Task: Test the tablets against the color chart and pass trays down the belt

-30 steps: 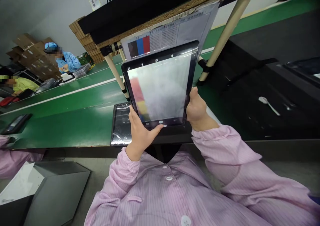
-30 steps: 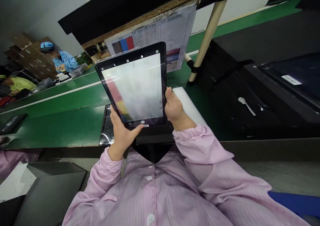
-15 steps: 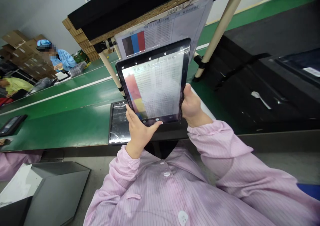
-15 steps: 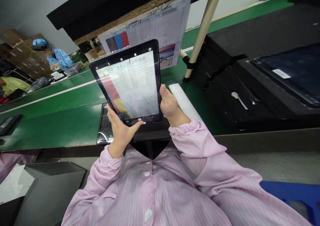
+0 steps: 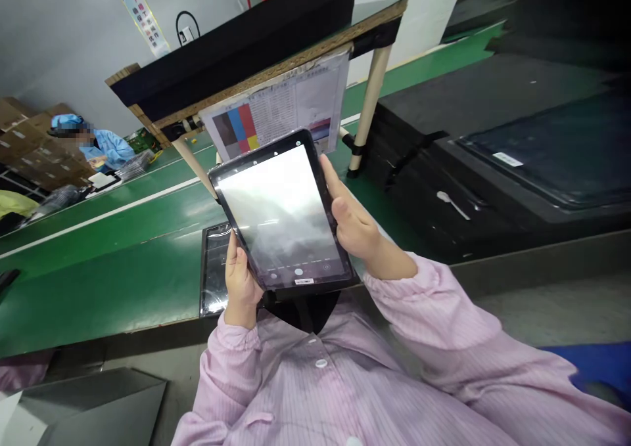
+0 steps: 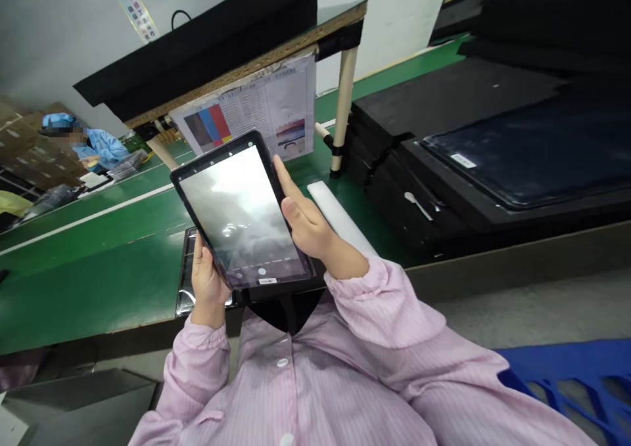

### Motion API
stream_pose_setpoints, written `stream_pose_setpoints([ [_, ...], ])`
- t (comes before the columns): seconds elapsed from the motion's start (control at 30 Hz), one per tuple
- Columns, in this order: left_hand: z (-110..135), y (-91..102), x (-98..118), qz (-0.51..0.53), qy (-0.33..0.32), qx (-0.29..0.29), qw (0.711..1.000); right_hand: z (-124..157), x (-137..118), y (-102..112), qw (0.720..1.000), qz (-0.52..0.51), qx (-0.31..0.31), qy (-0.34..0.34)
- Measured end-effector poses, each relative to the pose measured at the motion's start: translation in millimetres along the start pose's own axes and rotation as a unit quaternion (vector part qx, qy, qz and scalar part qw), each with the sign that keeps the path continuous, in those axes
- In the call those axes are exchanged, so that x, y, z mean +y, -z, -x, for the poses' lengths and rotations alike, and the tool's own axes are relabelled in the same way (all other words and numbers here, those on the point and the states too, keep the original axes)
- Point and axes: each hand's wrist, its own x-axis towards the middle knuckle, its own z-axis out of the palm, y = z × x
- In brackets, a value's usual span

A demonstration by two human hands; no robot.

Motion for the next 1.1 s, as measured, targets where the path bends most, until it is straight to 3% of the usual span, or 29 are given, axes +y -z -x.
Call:
stream_pose_setpoints([
  [0.1,4.1,-2.6,-3.7,0.009,0.007,0.003,1.000,-5.7,-3.4,11.0,0.999,0.030,-0.030,0.001],
  [0.27,12.2,2.5,-11.3,-0.020,0.039,-0.003,0.999,3.0,10.4,10.8,1.000,0.017,-0.002,-0.025],
  [0.4,15.9,1.6,-20.9,-0.082,0.092,-0.003,0.992,11.4,48.7,-2.0,0.987,-0.101,0.011,-0.123],
  [0.5,13.9,-1.3,-29.3,-0.221,0.098,-0.005,0.970,14.1,89.7,-11.1,0.973,-0.082,0.028,-0.213],
  [0.63,17.6,4.1,-27.5,-0.433,0.078,-0.080,0.895,20.0,122.7,-10.8,0.969,0.028,0.058,-0.240],
  [0.73,25.9,21.3,-9.4,-0.509,-0.033,-0.134,0.850,29.9,114.8,-6.5,0.968,0.162,0.025,-0.190],
  [0.83,27.4,47.3,15.4,-0.604,-0.123,-0.096,0.781,42.3,95.4,-11.2,0.940,0.300,-0.107,-0.119],
  [0.93,18.4,70.5,36.4,-0.724,-0.114,-0.020,0.680,50.3,84.3,-24.2,0.908,0.364,-0.190,-0.087],
  [1.03,5.5,81.3,48.7,-0.806,-0.081,0.011,0.587,51.1,79.9,-33.8,0.904,0.375,-0.187,-0.084],
  [1.1,-2.3,82.4,51.3,-0.828,-0.077,0.018,0.555,49.8,75.5,-34.5,0.916,0.362,-0.156,-0.076],
])
